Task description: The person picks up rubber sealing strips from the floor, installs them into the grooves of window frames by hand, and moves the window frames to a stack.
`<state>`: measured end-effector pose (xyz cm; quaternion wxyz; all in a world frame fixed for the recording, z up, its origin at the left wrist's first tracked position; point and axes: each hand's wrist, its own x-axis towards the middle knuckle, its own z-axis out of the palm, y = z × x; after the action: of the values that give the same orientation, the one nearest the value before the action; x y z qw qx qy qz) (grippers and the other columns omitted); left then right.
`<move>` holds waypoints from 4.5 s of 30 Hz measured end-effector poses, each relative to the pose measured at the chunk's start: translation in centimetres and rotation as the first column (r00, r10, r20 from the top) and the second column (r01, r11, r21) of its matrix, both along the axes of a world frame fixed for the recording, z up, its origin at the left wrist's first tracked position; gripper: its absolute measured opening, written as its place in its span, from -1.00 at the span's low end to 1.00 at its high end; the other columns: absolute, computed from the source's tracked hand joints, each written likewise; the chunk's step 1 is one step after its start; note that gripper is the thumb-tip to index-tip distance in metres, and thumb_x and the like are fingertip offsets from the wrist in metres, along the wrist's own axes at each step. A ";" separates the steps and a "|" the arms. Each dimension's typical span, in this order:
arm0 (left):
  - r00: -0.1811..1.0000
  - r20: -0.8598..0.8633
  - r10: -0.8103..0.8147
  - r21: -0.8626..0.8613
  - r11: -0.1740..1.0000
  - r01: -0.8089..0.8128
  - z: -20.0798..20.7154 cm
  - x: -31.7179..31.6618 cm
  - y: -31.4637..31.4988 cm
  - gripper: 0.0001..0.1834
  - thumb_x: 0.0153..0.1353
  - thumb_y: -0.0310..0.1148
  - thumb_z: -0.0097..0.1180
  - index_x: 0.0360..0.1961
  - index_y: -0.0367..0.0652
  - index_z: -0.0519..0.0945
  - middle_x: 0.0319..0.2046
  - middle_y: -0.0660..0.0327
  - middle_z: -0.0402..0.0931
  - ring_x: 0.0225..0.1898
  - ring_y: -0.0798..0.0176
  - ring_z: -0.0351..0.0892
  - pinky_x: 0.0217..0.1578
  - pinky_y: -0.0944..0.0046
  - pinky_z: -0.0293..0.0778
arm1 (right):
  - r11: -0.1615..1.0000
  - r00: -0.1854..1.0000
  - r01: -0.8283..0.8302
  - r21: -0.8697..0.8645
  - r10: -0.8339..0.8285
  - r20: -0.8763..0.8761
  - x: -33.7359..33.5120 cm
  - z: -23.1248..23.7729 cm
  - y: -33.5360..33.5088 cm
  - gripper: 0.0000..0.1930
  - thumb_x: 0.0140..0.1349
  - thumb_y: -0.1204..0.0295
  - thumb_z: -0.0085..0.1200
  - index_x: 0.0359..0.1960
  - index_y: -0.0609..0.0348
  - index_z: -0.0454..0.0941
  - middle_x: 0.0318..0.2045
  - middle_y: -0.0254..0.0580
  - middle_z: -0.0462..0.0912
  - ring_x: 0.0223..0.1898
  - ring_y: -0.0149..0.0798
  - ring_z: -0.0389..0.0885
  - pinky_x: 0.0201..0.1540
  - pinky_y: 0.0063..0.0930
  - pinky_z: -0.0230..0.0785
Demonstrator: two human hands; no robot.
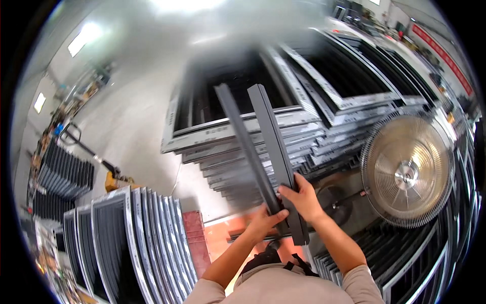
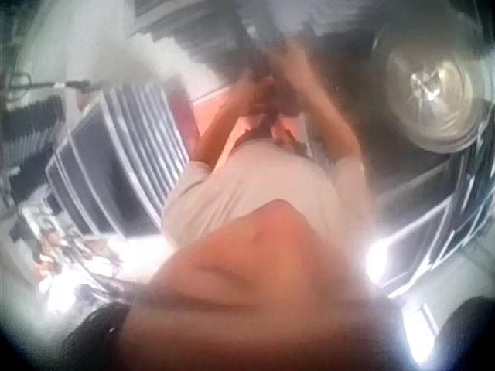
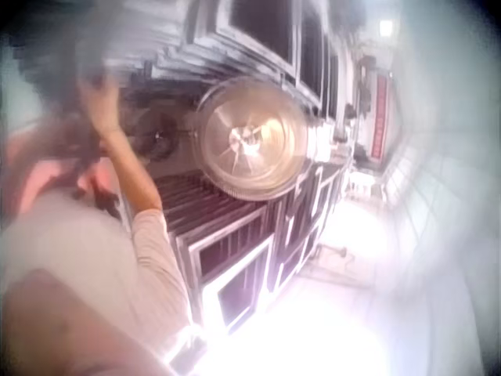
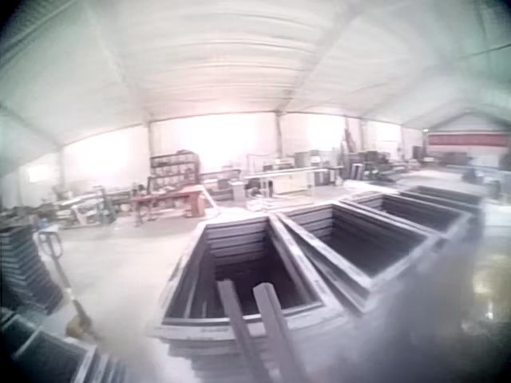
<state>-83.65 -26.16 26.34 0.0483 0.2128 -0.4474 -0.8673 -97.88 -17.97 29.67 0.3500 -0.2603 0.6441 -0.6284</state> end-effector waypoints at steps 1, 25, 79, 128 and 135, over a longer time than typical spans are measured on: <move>0.997 -0.063 0.055 -0.013 0.998 -0.056 -1.0 -0.8 0.0 -0.44 0.18 -0.30 0.34 0.14 -0.24 0.40 -0.06 0.24 0.52 -0.01 0.32 0.48 0.06 0.25 0.40 | 0.999 0.996 0.048 -0.019 -0.050 -0.073 0.7 0.6 1.7 -0.73 0.28 0.43 0.16 -0.06 0.30 0.49 -0.26 -0.28 0.62 -0.22 -0.47 0.51 -0.14 -0.53 0.40; 0.828 -0.368 -0.423 -0.209 0.905 0.370 11.7 -10.9 35.7 -0.44 0.12 -0.46 0.10 0.19 -0.39 0.38 -0.10 0.08 0.53 -0.12 0.14 0.56 -0.08 0.14 0.52 | 0.285 0.148 0.958 -0.042 -0.611 -0.777 17.4 2.4 48.1 -0.65 0.23 0.46 0.09 0.03 0.33 0.43 -0.34 -0.02 0.58 -0.39 -0.08 0.57 -0.30 -0.25 0.45; 0.293 0.122 -0.948 -0.173 0.270 0.947 -1.9 -19.5 56.9 -0.50 0.05 -0.54 0.13 0.09 -0.36 0.44 -0.08 0.17 0.52 -0.07 0.29 0.51 0.02 0.30 0.41 | -0.082 0.233 0.901 0.425 -0.736 -0.635 1.1 -3.6 69.4 -0.61 0.29 0.41 0.04 0.08 0.41 0.41 -0.22 0.28 0.60 -0.13 0.26 0.56 -0.08 -0.12 0.44; 0.410 0.098 -0.907 -0.215 0.383 0.899 -1.7 -18.5 57.6 -0.57 0.14 -0.57 0.09 0.09 -0.34 0.44 -0.08 0.19 0.53 -0.07 0.29 0.53 0.02 0.30 0.44 | 0.102 0.218 0.909 0.403 -0.942 -0.254 9.8 -5.2 63.9 -0.65 0.31 0.33 0.12 -0.01 0.37 0.52 -0.27 0.16 0.66 -0.27 -0.14 0.63 -0.13 -0.32 0.45; 0.440 0.103 -0.892 -0.310 0.392 0.866 -1.0 -17.4 58.4 -0.51 0.13 -0.56 0.09 0.13 -0.37 0.41 -0.02 0.14 0.50 -0.03 0.28 0.50 0.05 0.29 0.40 | 0.073 0.234 0.878 0.473 -0.928 -0.291 10.1 -4.9 64.2 -0.66 0.25 0.35 0.17 -0.08 0.40 0.53 -0.30 0.24 0.63 -0.27 0.02 0.64 -0.15 -0.27 0.44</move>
<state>-101.05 32.28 25.33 -0.3652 -0.1012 -0.6224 -0.6848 -87.78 46.20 24.74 -0.0294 0.3350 0.7968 -0.5020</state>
